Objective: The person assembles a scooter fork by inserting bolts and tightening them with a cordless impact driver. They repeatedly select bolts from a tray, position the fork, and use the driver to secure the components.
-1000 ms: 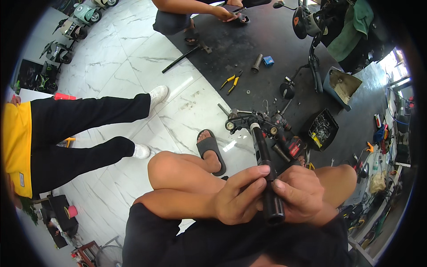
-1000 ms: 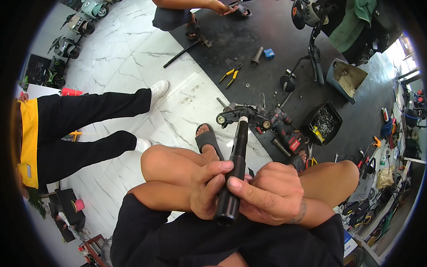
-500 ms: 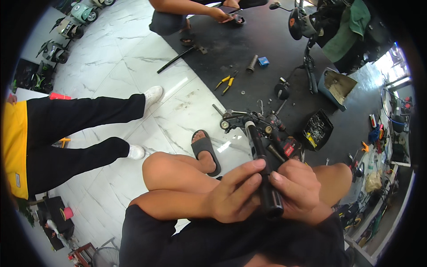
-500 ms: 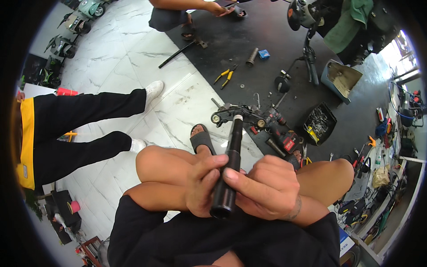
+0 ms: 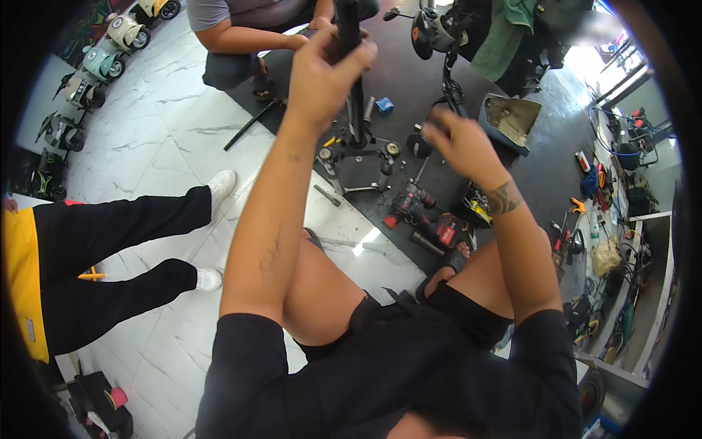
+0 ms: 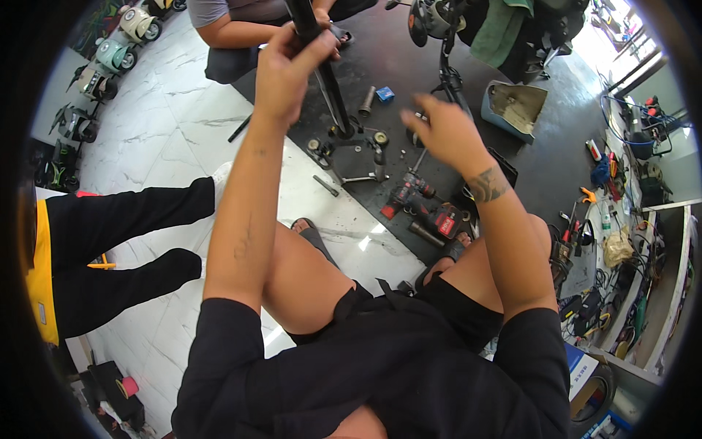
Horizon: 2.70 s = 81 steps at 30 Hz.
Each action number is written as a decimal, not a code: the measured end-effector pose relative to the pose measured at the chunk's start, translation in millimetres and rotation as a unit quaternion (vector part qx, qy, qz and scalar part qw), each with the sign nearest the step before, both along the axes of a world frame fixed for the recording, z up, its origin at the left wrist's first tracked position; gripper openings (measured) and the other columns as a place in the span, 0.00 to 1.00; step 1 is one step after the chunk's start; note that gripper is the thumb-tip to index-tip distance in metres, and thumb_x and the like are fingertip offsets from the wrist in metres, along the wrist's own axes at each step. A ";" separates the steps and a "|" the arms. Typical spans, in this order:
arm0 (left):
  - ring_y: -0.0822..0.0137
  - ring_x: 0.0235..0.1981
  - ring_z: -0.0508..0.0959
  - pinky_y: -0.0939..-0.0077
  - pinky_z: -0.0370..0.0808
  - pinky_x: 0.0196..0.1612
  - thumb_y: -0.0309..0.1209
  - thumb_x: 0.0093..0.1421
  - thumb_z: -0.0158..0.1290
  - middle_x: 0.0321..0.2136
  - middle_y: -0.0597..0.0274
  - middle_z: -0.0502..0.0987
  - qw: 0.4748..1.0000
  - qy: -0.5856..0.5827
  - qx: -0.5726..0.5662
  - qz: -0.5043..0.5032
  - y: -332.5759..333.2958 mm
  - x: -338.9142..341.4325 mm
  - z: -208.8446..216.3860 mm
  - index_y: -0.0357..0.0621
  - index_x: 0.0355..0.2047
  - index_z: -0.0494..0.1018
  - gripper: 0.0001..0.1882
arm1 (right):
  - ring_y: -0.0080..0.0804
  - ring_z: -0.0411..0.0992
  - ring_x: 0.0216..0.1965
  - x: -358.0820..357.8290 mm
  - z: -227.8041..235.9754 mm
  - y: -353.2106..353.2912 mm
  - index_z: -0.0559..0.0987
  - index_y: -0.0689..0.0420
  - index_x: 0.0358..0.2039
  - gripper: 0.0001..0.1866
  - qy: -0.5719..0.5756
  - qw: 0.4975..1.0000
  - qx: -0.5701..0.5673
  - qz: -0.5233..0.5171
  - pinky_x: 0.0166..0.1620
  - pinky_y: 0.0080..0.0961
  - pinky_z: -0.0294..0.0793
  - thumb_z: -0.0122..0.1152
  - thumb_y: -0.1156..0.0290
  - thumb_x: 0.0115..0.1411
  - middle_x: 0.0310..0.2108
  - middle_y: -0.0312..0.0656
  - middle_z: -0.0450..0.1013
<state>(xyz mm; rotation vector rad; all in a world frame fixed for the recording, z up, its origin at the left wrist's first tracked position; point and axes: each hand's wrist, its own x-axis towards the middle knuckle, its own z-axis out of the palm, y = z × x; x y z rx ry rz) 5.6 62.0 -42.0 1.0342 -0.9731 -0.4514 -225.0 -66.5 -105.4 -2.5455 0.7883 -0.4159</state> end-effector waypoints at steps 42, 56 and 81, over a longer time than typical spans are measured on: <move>0.74 0.10 0.66 0.76 0.66 0.14 0.37 0.66 0.61 0.12 0.68 0.65 0.997 0.064 0.012 0.051 -92.5 79.9 11.8 0.44 0.21 0.66 0.20 | 0.50 0.80 0.50 0.7 -235.3 25.8 0.79 0.61 0.54 0.27 0.222 0.935 0.226 -0.158 0.53 0.39 0.79 0.67 0.56 0.60 0.46 0.51 0.82; 0.72 0.14 0.69 0.74 0.66 0.18 0.38 0.67 0.62 0.16 0.67 0.69 0.999 0.025 0.011 -0.019 -58.6 34.7 15.8 0.44 0.25 0.70 0.18 | 0.52 0.81 0.41 -137.2 -35.3 -13.0 0.82 0.64 0.48 0.26 0.206 0.962 0.131 -0.120 0.45 0.41 0.80 0.67 0.53 0.61 0.38 0.55 0.82; 0.71 0.26 0.69 0.75 0.69 0.32 0.29 0.70 0.53 0.24 0.65 0.67 0.981 0.065 0.009 -0.182 -35.3 19.0 12.4 0.42 0.32 0.67 0.09 | 0.58 0.78 0.42 -386.4 -446.1 319.3 0.82 0.60 0.38 0.17 0.281 0.868 0.324 -0.252 0.46 0.51 0.77 0.56 0.59 0.62 0.37 0.56 0.79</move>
